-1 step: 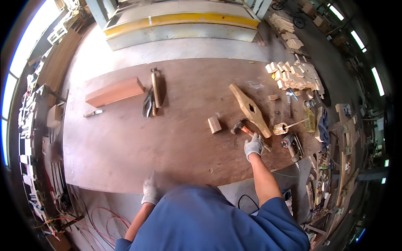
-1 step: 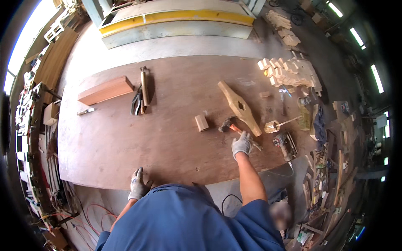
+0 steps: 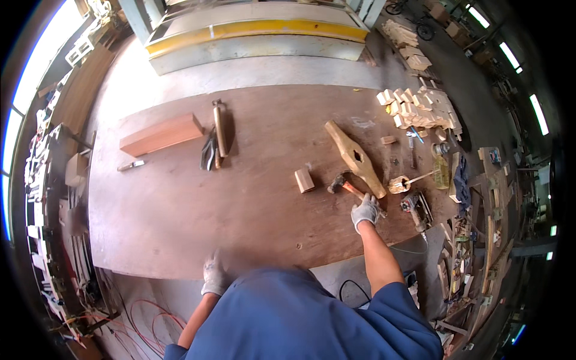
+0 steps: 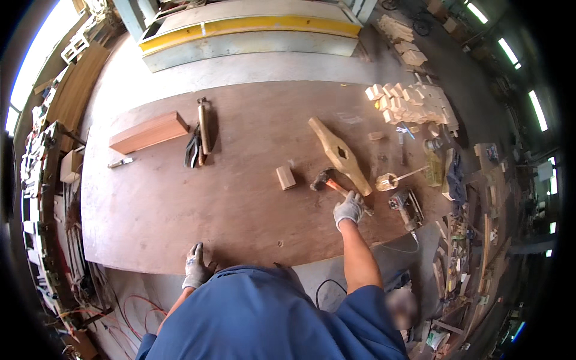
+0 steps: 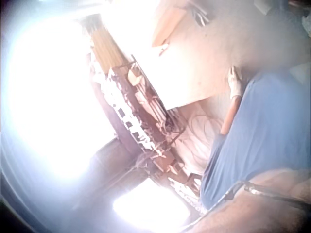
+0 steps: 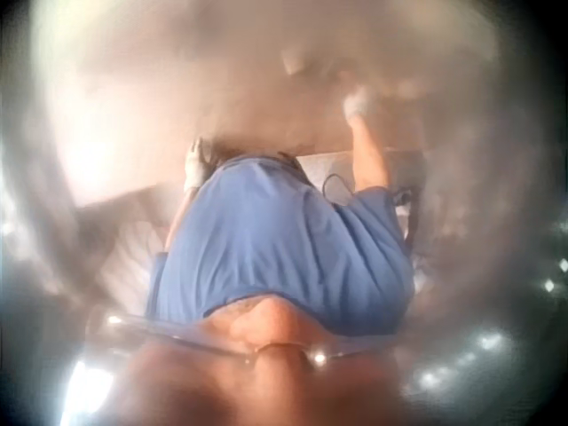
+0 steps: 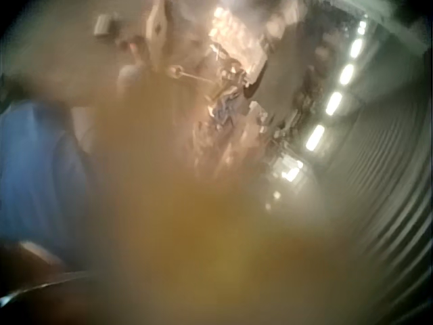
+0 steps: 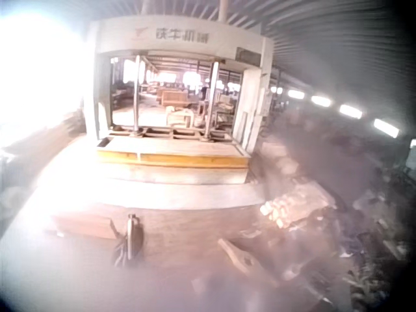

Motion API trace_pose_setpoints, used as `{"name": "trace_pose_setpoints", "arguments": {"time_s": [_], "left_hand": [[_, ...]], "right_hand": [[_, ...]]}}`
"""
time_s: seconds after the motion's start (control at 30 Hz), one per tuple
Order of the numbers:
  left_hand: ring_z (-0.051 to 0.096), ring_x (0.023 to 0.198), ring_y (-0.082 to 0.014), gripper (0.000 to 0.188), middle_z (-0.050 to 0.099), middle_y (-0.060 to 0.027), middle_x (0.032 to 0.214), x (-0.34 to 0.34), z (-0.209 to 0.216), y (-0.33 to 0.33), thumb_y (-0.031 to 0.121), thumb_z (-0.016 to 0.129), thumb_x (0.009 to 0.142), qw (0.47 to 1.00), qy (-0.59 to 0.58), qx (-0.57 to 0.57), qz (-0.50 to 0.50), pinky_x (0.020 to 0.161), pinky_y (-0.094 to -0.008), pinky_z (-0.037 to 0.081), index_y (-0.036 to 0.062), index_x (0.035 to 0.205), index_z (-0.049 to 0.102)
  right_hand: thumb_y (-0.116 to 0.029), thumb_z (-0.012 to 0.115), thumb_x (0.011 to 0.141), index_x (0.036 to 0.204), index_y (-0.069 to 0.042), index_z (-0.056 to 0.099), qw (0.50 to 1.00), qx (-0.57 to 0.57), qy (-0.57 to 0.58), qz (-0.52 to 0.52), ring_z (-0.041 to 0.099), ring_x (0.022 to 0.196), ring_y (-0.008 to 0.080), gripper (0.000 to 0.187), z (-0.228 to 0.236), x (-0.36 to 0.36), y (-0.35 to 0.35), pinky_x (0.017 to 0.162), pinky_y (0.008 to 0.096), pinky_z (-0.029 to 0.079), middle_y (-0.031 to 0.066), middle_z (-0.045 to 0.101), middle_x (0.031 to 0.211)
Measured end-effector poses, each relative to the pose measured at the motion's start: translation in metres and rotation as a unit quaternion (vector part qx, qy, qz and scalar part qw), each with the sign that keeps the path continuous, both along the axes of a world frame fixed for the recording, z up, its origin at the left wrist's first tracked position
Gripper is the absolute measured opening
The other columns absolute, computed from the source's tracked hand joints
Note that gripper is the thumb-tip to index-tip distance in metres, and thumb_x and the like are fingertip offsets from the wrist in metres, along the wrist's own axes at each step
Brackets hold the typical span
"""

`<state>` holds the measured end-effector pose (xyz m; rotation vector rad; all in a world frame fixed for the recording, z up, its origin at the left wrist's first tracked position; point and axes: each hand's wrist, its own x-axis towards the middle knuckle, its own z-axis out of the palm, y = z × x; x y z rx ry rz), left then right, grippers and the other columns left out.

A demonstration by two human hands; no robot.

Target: The person assembles wooden pallets by hand in a workshop. They pick up wooden slats and place them into a jig, then use a hammer to drive nails into the wood to secure the pieces. The person also moves around the workshop to retrieve materials and tools.

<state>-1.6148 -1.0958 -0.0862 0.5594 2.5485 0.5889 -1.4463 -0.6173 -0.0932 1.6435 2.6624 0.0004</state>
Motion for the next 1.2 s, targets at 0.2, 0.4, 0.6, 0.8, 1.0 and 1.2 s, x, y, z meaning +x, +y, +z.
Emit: {"name": "trace_pose_setpoints", "arguments": {"time_s": [0.2,0.4,0.6,0.8,1.0,1.2], "left_hand": [[0.046,0.119,-0.0433,0.066,0.052,-0.0241,0.129,-0.002,0.000,0.006,0.029,0.075,0.075,0.997,0.069,-0.006,-0.037,0.100,-0.0497,0.041,0.0004,0.129,0.051],[0.047,0.119,-0.0408,0.061,0.054,-0.0213,0.127,-0.005,-0.001,0.011,0.022,0.075,0.071,0.997,0.064,-0.013,-0.044,0.102,-0.0481,0.041,0.0018,0.125,0.054],[0.046,0.120,-0.0392,0.061,0.054,-0.0194,0.126,-0.004,0.003,0.013,0.021,0.077,0.069,0.998,0.057,-0.030,-0.027,0.102,-0.0470,0.041,0.0027,0.123,0.056],[0.045,0.121,-0.0384,0.060,0.053,-0.0183,0.128,-0.003,-0.005,0.011,0.020,0.078,0.068,0.997,0.061,-0.024,-0.034,0.103,-0.0461,0.041,0.0030,0.122,0.058],[0.044,0.121,-0.0392,0.061,0.052,-0.0181,0.128,0.003,0.003,0.014,0.022,0.078,0.069,0.997,0.066,-0.009,-0.042,0.102,-0.0471,0.041,0.0028,0.122,0.057],[0.043,0.124,-0.0398,0.063,0.049,-0.0191,0.133,0.006,0.008,0.013,0.023,0.079,0.069,0.996,0.047,-0.048,-0.051,0.103,-0.0472,0.041,0.0034,0.125,0.056]], "right_hand": [[-0.028,0.072,0.080,0.116,-0.005,0.054,0.990,-0.118,-0.064,-0.052,0.053,0.117,0.0360,0.046,-0.010,0.035,0.025,0.095,0.0486,0.047,0.0182,0.054,0.122],[-0.034,0.071,0.083,0.112,-0.005,0.054,0.986,-0.148,0.069,-0.032,0.059,0.105,0.0413,0.045,-0.019,0.039,0.019,0.089,0.0491,0.048,0.0217,0.058,0.114],[-0.036,0.074,0.081,0.105,-0.001,0.057,0.966,-0.163,0.153,-0.132,0.064,0.099,0.0402,0.045,-0.025,-0.022,0.022,0.084,0.0478,0.050,0.0248,0.066,0.103],[-0.035,0.076,0.079,0.112,0.000,0.058,0.920,-0.215,0.220,-0.243,0.064,0.105,0.0391,0.050,-0.041,-0.070,0.078,0.088,0.0448,0.051,0.0234,0.067,0.111],[-0.032,0.069,0.083,0.117,0.000,0.060,0.909,-0.140,0.249,-0.305,0.063,0.109,0.0382,0.048,-0.046,-0.090,0.120,0.088,0.0444,0.052,0.0236,0.064,0.117],[-0.028,0.071,0.082,0.110,-0.002,0.061,0.991,-0.003,0.131,-0.015,0.066,0.098,0.0372,0.040,-0.038,-0.094,0.073,0.085,0.0438,0.052,0.0232,0.067,0.107]]}}
